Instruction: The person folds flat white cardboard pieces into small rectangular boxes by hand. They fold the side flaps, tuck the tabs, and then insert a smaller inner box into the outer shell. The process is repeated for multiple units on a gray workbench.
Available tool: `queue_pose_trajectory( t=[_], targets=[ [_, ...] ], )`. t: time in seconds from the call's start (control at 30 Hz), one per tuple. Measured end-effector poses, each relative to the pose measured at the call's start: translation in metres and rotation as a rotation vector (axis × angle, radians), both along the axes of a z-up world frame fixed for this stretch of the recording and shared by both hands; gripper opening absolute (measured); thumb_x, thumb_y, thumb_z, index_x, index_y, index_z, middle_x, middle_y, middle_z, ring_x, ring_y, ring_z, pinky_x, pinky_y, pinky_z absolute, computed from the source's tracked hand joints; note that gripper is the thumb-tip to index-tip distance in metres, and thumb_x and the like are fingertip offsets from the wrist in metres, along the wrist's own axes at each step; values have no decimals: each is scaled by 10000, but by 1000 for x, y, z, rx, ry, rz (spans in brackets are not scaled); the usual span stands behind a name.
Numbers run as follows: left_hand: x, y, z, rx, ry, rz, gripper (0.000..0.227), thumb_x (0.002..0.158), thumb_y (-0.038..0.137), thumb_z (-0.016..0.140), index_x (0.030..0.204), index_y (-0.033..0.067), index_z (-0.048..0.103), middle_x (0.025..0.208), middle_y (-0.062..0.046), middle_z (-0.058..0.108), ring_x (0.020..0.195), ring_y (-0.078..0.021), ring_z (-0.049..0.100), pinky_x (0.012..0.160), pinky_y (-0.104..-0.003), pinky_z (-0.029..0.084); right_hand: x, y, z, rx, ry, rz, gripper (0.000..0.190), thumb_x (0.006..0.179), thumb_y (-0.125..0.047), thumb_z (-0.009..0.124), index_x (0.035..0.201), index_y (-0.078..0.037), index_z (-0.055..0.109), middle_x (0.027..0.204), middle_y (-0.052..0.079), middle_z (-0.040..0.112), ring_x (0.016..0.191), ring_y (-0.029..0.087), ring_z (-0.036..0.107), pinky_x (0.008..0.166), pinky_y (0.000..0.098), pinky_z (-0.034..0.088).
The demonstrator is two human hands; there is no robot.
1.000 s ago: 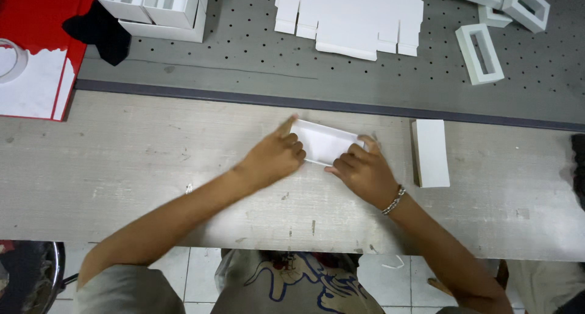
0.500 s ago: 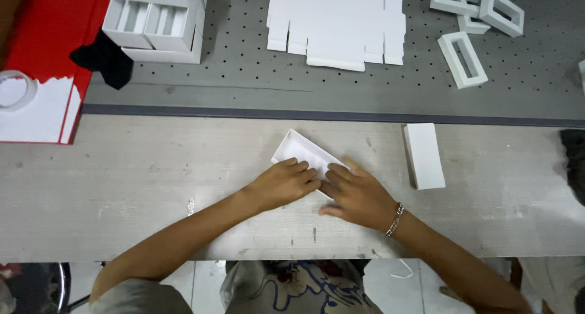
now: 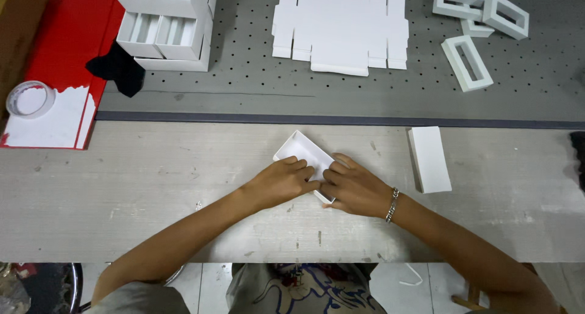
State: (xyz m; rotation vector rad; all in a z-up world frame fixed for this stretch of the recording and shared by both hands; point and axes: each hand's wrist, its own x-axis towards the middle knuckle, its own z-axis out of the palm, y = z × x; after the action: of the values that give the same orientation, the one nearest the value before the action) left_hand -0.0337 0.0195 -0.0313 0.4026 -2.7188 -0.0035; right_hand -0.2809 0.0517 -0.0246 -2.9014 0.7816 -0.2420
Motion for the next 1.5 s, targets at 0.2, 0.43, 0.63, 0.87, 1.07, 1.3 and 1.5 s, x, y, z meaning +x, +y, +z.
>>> queue_pose_trajectory(
  t=[0.2,0.43,0.63,0.87,1.07,1.3,1.5],
  targets=[
    [6,-7,-9,100,20,19,126,966,252,643,900,146,659,755,-47,572,740,-197,569,737,-317,427,-1,12,1,16,-104,-49,275,978,-337,642,1018,-65,662,907,97,616,970,279,609,1131,589,328],
    [5,-6,-19,117,-9,51,100,974,258,620,931,175,655,774,-41,547,769,-195,563,737,-327,421,-3,13,-7,61,-122,-71,216,865,-273,736,984,-113,650,980,76,609,1037,296,605,1093,566,381],
    [3,-4,-14,136,-3,70,124,970,289,613,965,181,673,775,-38,559,763,-201,575,744,-335,429,1,16,-12,-56,-91,-91,182,877,-296,721,902,-128,656,875,43,600,948,258,581,1005,543,370],
    [2,-1,-20,159,-15,130,210,985,343,575,989,166,687,818,-57,596,807,-215,603,765,-354,443,5,18,-16,-50,-143,-182,206,900,-301,704,996,-123,670,923,64,615,988,280,598,1080,582,361],
    [7,-5,-22,179,-148,168,323,959,417,574,993,129,717,900,-105,665,887,-272,650,825,-399,478,11,13,4,-24,-49,-188,177,928,-273,655,940,-101,691,840,70,667,939,253,643,1172,613,261],
    [44,-27,-1,-14,-258,116,204,815,240,756,975,120,715,987,-21,718,1044,-186,650,1219,-476,265,0,-15,31,81,150,-300,162,898,-63,636,1038,-85,715,938,70,725,1115,242,632,1239,657,90],
    [40,-23,-6,-115,-195,55,99,848,287,687,889,199,666,840,48,637,902,-148,591,1057,-416,391,53,-3,-32,-22,-164,-167,123,966,-221,653,926,-108,683,837,43,626,841,245,589,800,407,462]
  ],
)
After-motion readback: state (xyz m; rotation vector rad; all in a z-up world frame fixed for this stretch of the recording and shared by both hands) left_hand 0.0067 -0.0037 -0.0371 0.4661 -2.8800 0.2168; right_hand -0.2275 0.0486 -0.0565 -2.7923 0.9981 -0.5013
